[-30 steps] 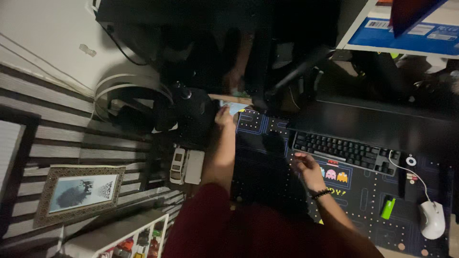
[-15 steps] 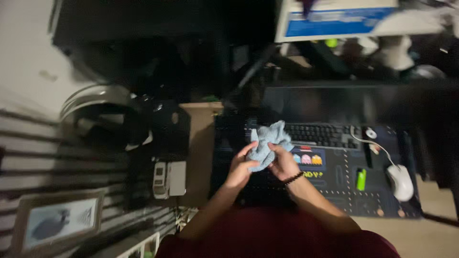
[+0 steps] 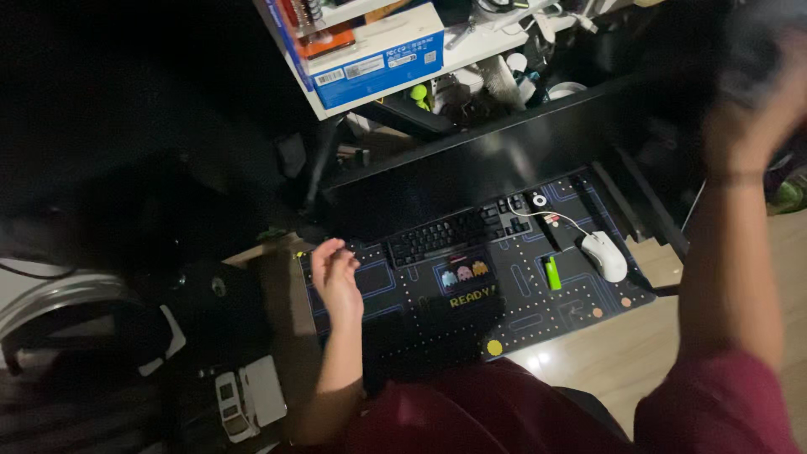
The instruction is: The person cleans a cluttered desk area using a cloth. They wipe the monitor, keyboard, mouse, and desk surface while moving various items aside to reach different spots.
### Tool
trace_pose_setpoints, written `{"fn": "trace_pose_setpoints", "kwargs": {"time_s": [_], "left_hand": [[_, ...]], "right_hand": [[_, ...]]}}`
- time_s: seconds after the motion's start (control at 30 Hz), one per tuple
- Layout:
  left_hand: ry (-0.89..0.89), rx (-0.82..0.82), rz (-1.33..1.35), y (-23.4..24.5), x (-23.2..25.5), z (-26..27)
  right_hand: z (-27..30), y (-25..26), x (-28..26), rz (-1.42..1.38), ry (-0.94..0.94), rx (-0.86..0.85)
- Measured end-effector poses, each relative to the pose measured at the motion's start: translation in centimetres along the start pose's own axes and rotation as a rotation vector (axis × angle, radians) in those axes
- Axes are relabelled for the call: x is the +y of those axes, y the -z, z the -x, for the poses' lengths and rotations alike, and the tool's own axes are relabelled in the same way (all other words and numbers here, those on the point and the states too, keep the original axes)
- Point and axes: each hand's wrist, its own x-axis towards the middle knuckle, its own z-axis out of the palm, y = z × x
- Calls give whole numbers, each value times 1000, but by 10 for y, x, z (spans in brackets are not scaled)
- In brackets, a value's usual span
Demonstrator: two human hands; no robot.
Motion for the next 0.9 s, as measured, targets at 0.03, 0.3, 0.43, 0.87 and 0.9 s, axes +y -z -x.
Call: {"fn": "trace_pose_setpoints", "kwargs": {"time_s": [0.03, 0.3, 0.43, 0.87, 0.9], "left_hand": [[-19, 17, 6, -2, 2, 0], [-117, 108, -19, 18, 16, 6], [-130, 102, 26, 27, 16, -6], [-135, 170, 20, 58, 32, 15], [-140, 176, 7, 62, 35, 18]], "right_hand": [[-8, -2, 12, 95, -105, -90], [33, -72, 45, 666, 507, -532], [71, -131, -23, 587, 468, -566], [187, -270, -227, 458, 1095, -613], [191, -275, -229, 491, 1192, -587]]}}
